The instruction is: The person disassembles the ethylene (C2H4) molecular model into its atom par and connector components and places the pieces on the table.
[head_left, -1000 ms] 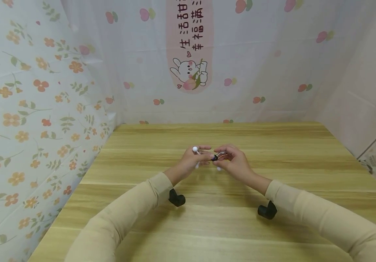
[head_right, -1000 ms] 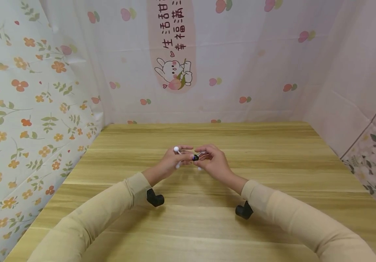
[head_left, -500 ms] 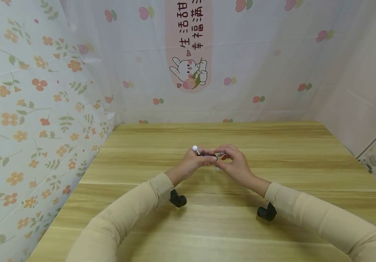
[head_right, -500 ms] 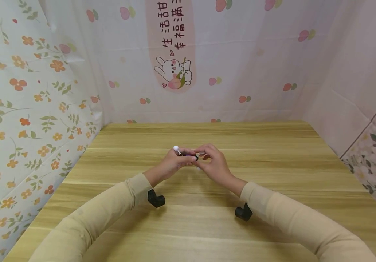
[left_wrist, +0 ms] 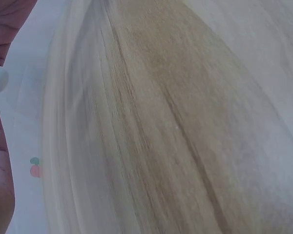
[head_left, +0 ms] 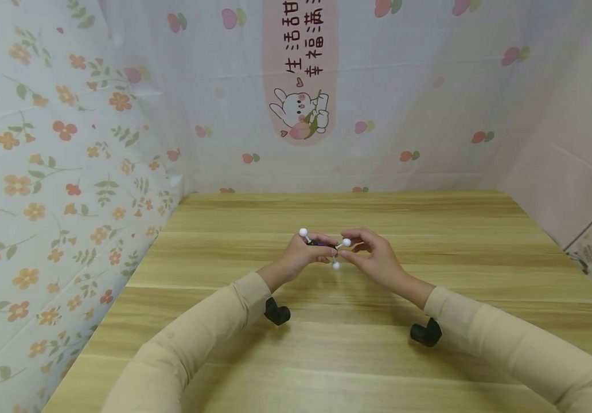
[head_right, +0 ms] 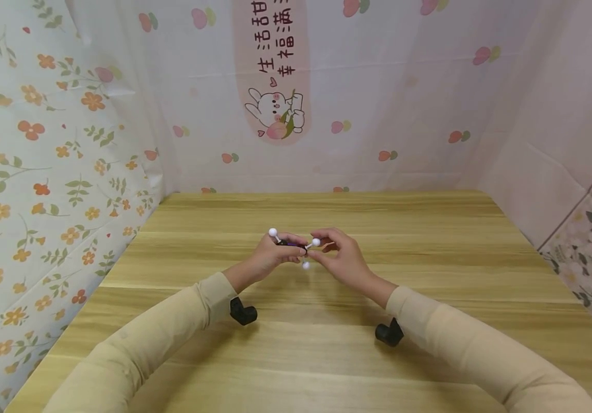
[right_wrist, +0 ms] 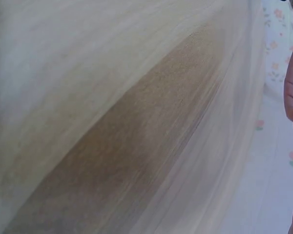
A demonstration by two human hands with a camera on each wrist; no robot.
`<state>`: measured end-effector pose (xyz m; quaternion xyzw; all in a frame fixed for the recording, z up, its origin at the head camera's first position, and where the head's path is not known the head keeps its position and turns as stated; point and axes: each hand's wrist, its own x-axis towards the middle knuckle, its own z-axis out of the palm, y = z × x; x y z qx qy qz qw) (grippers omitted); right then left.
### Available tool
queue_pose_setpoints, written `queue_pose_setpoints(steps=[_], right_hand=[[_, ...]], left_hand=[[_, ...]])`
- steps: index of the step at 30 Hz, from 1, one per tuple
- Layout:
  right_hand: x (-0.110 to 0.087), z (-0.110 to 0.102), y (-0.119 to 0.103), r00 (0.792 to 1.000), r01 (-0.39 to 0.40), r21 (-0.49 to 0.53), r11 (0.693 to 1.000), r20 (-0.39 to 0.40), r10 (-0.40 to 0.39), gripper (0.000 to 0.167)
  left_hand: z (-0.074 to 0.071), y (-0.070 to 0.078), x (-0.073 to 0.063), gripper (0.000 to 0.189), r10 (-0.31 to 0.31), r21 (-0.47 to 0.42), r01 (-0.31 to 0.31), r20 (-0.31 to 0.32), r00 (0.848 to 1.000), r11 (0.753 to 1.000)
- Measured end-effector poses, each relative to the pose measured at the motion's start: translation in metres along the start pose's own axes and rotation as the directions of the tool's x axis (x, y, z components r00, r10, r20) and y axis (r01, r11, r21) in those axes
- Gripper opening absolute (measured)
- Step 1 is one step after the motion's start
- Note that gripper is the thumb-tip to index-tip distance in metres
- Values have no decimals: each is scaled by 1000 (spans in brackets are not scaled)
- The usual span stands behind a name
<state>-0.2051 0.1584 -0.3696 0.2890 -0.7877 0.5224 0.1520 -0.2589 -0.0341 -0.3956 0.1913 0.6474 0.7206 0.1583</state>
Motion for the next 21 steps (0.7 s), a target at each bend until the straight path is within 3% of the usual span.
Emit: queue_pose_setpoints(steps=[7, 16, 21], right_hand=[[-2, -2, -1, 999, -46, 18, 999, 21, 46, 23], [-6, -2, 4, 997, -72, 72, 995, 44, 69, 22], [-7, -2, 6, 990, -134, 131, 982, 58, 128, 22]], left_hand=[[-1, 1, -2, 16, 24, 99, -26, 18, 1000, 995], [-3, -1, -5, 16, 54, 163, -60, 39, 998, 985], [-4, 0, -8, 15, 74, 195, -86, 68, 995, 977]])
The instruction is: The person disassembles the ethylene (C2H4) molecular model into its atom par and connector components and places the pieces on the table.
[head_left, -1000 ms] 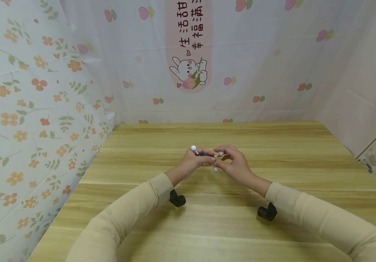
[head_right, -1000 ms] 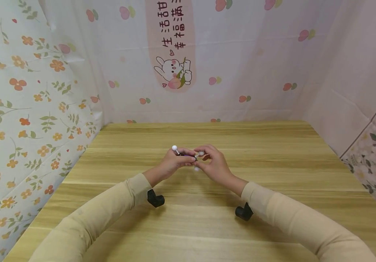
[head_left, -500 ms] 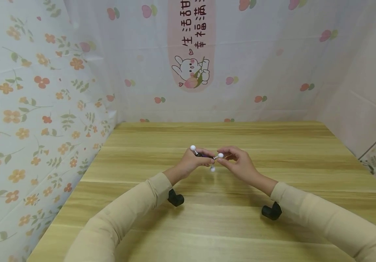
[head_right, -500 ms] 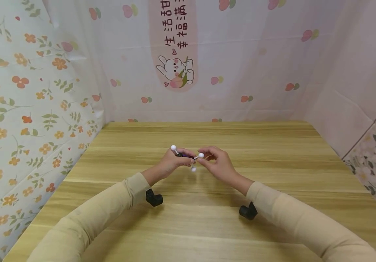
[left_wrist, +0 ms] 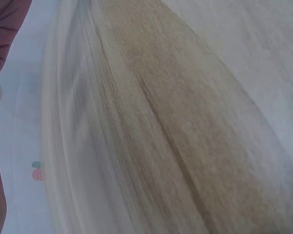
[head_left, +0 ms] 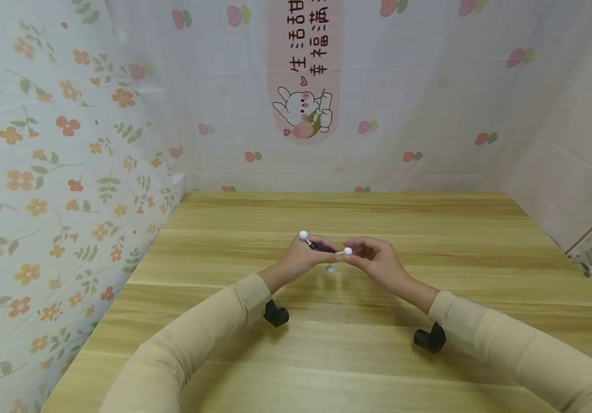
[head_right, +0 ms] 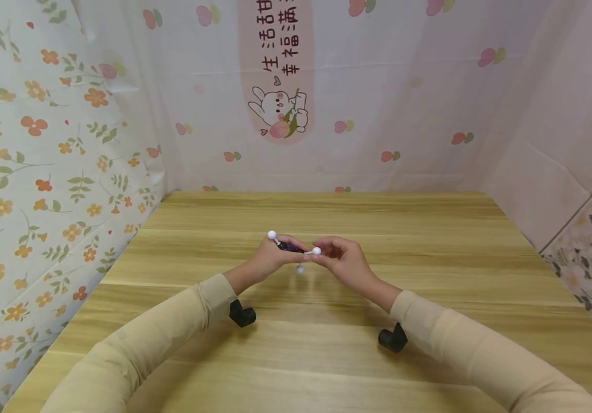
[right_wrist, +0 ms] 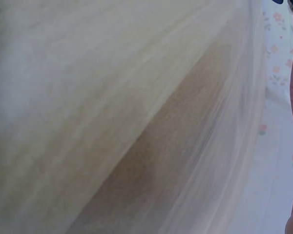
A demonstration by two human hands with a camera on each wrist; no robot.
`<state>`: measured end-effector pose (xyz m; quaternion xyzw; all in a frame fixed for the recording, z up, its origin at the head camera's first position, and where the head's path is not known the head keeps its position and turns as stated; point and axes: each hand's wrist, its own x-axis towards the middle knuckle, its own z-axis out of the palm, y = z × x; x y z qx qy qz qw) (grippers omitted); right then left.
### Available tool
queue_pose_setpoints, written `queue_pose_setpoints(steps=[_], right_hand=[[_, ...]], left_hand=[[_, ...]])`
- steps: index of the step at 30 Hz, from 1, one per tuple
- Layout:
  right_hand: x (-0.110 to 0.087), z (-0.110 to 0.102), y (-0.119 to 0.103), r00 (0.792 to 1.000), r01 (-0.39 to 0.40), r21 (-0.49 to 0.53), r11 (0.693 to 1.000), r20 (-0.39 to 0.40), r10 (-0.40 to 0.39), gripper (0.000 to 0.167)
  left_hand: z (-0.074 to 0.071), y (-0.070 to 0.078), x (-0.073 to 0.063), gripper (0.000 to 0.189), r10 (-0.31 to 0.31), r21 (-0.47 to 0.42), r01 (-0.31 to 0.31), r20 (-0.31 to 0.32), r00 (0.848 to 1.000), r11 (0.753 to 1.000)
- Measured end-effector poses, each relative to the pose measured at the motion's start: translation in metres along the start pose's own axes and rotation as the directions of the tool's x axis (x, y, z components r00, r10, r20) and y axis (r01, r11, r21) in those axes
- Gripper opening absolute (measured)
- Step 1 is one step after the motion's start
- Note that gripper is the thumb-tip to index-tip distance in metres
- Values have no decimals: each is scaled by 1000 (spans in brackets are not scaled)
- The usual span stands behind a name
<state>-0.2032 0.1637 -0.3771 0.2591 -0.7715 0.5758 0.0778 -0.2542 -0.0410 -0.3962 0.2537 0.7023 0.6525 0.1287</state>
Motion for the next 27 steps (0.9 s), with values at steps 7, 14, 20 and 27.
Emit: queue_pose_setpoints(steps=[7, 14, 20, 27], right_hand=[[-1, 0, -1, 995, -98, 35, 995, 9, 98, 22], [-1, -1, 24, 994, -110, 71, 991, 6, 110, 23], [-2, -2, 30, 994, -108, 68, 992, -1, 108, 23], [-4, -2, 31, 992, -127, 59, 990, -7, 127, 20]], left_hand=[[0, 2, -1, 16, 15, 34, -15, 15, 1000, 999], [1, 0, -1, 15, 19, 42, -19, 16, 1000, 999], [2, 0, 0, 12, 18, 51, -18, 2, 1000, 999], [1, 2, 0, 9, 8, 59, -9, 9, 1000, 998]])
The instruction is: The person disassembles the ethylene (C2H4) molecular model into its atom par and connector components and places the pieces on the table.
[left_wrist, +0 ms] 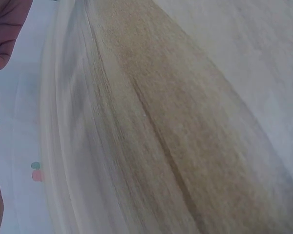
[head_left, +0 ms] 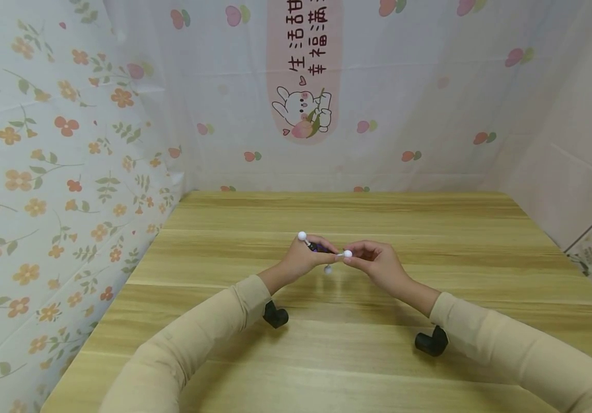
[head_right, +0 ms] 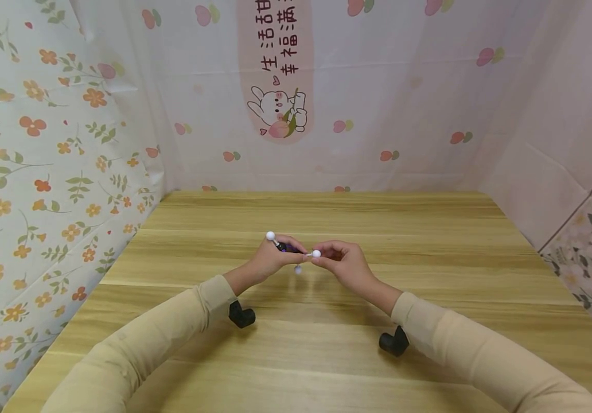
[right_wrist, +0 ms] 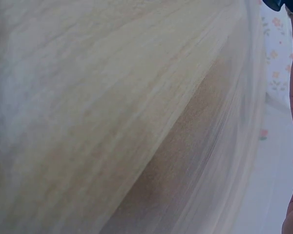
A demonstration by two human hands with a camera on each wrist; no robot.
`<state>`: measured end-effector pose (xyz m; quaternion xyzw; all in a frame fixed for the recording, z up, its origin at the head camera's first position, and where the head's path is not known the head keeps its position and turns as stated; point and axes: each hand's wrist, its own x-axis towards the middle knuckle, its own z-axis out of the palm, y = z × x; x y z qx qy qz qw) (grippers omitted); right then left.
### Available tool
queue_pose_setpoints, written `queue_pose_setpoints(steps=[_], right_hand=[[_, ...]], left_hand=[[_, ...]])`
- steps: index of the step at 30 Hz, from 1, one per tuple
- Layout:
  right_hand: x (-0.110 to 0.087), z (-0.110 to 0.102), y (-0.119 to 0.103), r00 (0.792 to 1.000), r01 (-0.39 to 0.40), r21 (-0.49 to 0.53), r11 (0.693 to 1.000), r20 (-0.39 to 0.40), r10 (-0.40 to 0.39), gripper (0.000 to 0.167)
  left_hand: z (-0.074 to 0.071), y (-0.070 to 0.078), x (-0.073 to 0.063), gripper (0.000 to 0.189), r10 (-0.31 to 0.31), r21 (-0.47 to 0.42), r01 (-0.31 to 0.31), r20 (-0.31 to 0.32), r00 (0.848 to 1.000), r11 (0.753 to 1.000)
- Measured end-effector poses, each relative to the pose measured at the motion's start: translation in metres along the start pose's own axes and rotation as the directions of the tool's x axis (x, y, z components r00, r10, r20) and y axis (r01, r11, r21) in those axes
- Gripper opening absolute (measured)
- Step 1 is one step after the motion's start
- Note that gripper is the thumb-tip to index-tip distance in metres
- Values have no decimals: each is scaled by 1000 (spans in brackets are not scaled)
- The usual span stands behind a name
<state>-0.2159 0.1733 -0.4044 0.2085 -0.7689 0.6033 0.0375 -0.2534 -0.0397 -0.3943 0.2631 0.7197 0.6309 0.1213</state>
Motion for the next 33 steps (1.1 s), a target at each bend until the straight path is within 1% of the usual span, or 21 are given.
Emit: queue_pose_setpoints(steps=[6, 14, 23, 25, 30, 33], right_hand=[[0, 0, 0, 1000, -18, -9, 1000, -6, 18, 19], [1, -1, -2, 999, -33, -10, 999, -1, 33, 20], [1, -3, -2, 999, -42, 4, 999, 0, 42, 23], [1, -6, 0, 998, -62, 21, 998, -1, 62, 25], [-2, -19, 5, 993, -105, 27, 994, -52, 106, 32], [-2, -25, 7, 992, -107, -11, 994, -73, 106, 34]], left_hand=[[-2, -1, 0, 7, 6, -6, -6, 22, 1000, 1000], [-4, -1, -2, 11, 28, 20, -28, 21, 999, 999], [-4, -1, -2, 11, 16, 29, -17, 23, 1000, 999], [-5, -1, -2, 12, 18, 31, -19, 29, 999, 999], [-15, -5, -5, 11, 31, 48, -31, 4, 1000, 998], [-19, -7, -7, 12, 24, 62, -23, -13, 1000, 998]])
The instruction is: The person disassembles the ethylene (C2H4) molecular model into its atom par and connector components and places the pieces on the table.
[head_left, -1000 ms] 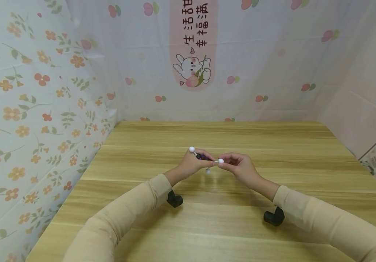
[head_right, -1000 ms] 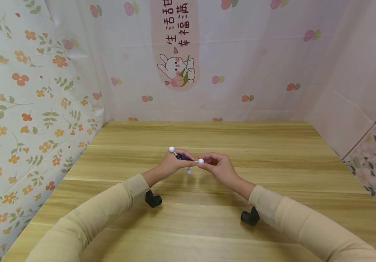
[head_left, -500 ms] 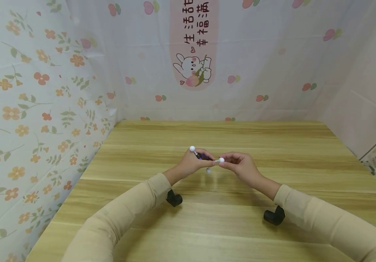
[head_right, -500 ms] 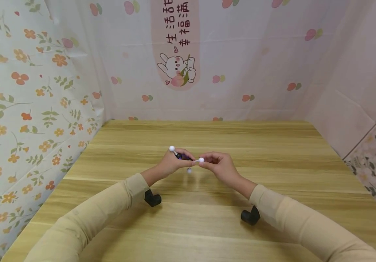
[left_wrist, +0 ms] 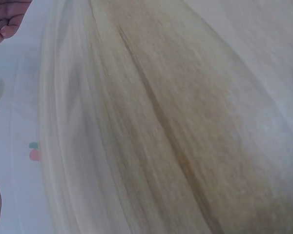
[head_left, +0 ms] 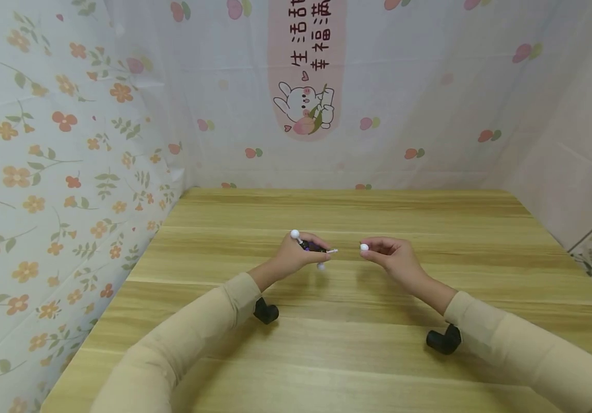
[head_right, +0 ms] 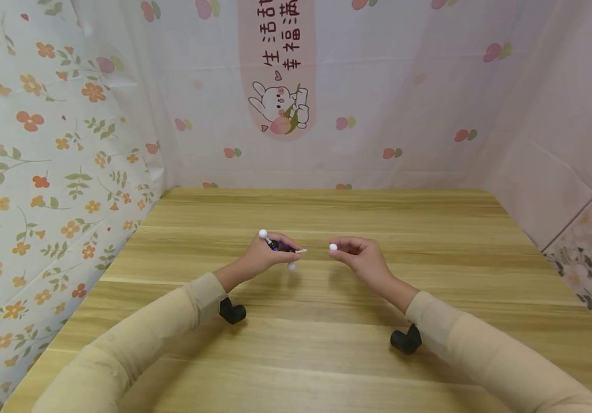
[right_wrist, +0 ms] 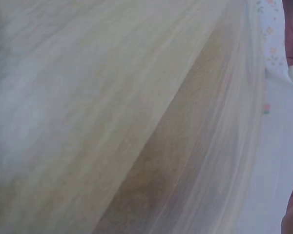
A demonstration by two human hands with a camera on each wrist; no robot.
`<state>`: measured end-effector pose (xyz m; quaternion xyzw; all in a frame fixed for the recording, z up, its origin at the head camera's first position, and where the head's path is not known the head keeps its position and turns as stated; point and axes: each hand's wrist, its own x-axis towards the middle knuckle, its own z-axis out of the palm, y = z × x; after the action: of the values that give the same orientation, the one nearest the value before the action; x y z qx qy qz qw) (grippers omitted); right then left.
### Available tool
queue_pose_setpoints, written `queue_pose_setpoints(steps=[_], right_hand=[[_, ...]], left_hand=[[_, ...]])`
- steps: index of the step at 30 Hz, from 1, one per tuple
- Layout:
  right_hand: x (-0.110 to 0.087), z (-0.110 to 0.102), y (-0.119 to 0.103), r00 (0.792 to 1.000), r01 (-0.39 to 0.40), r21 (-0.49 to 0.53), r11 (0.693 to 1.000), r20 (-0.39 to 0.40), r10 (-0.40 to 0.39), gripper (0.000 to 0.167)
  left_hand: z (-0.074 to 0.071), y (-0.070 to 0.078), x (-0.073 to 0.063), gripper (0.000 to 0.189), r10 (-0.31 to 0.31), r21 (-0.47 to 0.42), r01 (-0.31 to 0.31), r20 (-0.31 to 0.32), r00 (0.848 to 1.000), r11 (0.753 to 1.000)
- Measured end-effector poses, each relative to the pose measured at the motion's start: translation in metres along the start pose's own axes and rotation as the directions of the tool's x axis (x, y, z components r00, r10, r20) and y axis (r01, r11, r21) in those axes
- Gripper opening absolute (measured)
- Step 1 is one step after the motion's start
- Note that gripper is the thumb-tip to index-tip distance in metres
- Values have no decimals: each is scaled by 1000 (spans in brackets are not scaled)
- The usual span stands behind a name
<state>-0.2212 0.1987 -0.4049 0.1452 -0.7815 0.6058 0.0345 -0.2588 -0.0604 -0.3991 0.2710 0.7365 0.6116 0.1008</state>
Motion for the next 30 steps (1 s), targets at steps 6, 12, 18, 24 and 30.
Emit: queue_pose_setpoints(steps=[6, 12, 18, 24, 30], right_hand=[[5, -3, 1, 1000, 2, -31, 1000, -11, -2, 36], [16, -16, 5, 999, -34, -79, 996, -43, 31, 37], [29, -32, 11, 997, -43, -154, 987, -63, 34, 37], [41, -47, 17, 995, -62, -222, 973, -94, 42, 37], [47, -58, 21, 992, -90, -252, 963, -105, 65, 36]], left_hand=[[-2, 1, -2, 24, 8, 29, -9, 38, 999, 1000], [-1, 2, -4, 28, 8, 7, -8, 36, 999, 1000], [-1, 2, -5, 23, 7, -22, -7, 17, 1000, 1000], [-1, 1, -5, 21, 10, -51, -9, 23, 1000, 999], [0, 1, -6, 24, 4, -97, -1, 29, 1000, 995]])
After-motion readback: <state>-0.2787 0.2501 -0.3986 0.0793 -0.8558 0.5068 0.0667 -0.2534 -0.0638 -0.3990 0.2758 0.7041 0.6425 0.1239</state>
